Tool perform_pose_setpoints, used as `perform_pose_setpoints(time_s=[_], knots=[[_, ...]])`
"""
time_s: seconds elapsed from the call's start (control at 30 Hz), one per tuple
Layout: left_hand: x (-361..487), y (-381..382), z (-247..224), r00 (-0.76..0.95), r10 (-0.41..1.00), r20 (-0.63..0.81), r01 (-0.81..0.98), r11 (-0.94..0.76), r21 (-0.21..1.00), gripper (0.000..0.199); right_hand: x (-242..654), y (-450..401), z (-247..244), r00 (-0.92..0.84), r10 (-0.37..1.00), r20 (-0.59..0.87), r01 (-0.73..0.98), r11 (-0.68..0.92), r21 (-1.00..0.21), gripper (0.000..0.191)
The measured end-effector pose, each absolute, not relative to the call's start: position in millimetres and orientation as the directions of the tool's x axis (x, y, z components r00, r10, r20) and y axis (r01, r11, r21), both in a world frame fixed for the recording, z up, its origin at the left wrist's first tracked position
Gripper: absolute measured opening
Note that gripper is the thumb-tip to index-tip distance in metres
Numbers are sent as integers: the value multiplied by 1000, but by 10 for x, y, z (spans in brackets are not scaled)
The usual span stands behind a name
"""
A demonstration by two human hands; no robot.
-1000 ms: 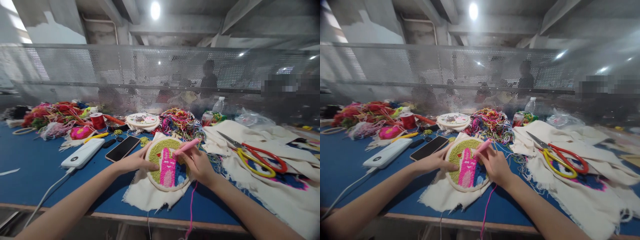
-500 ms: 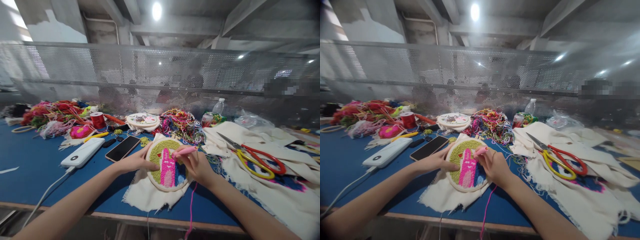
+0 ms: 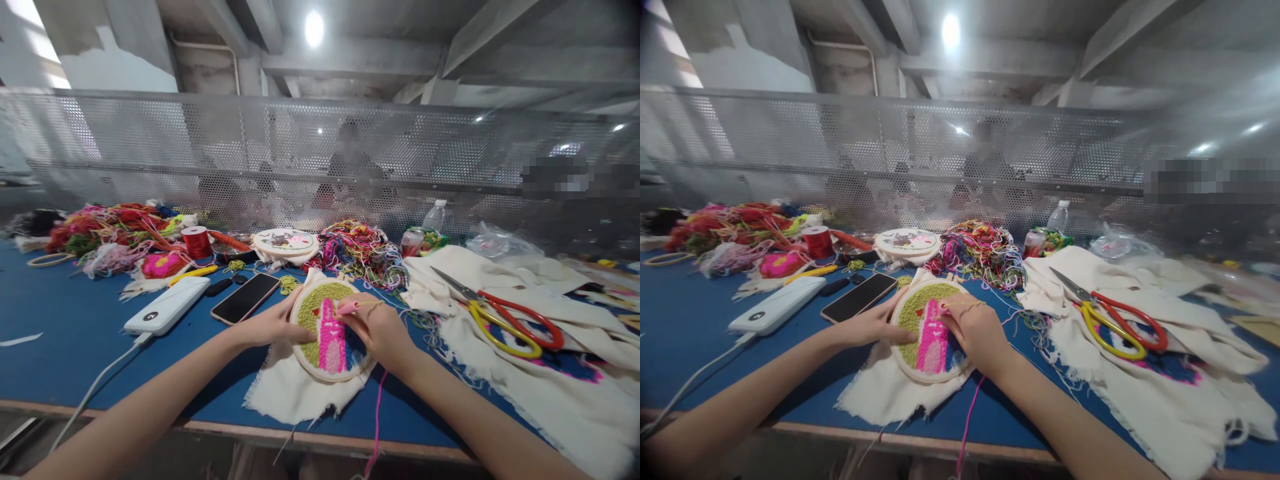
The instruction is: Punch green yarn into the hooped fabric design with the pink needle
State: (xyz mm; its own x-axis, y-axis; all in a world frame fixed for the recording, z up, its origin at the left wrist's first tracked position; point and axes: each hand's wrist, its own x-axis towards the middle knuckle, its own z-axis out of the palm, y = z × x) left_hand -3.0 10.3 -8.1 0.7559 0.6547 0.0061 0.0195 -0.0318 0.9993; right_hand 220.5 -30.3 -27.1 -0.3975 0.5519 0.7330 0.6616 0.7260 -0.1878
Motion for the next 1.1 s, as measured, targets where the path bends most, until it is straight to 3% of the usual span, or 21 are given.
perform_pose_setpoints(time_s=[0.13, 0.3, 0.57, 0.63, 1.1], knots=[[-24, 101, -84, 745, 667, 0, 27, -31, 999, 99, 2135, -332, -259, -445, 503, 741, 679, 729, -87, 19], [-15, 77, -62, 731, 683, -1, 56, -58, 997, 101, 2132, -295, -283, -479, 568, 669, 706, 702, -91, 19], [-8, 78, -22, 744, 668, 0, 46, -52, 998, 97, 2252, -283, -315, -214, 712, 669, 645, 617, -451, 15], [-9, 87, -23, 750, 662, -4, 40, -39, 998, 97, 2268, -303, -304, -197, 723, 662, 615, 617, -491, 15], [-9, 89, -19, 758, 652, 3, 34, -44, 998, 98, 2308, -308, -314, -214, 620, 754, 596, 695, -402, 12]])
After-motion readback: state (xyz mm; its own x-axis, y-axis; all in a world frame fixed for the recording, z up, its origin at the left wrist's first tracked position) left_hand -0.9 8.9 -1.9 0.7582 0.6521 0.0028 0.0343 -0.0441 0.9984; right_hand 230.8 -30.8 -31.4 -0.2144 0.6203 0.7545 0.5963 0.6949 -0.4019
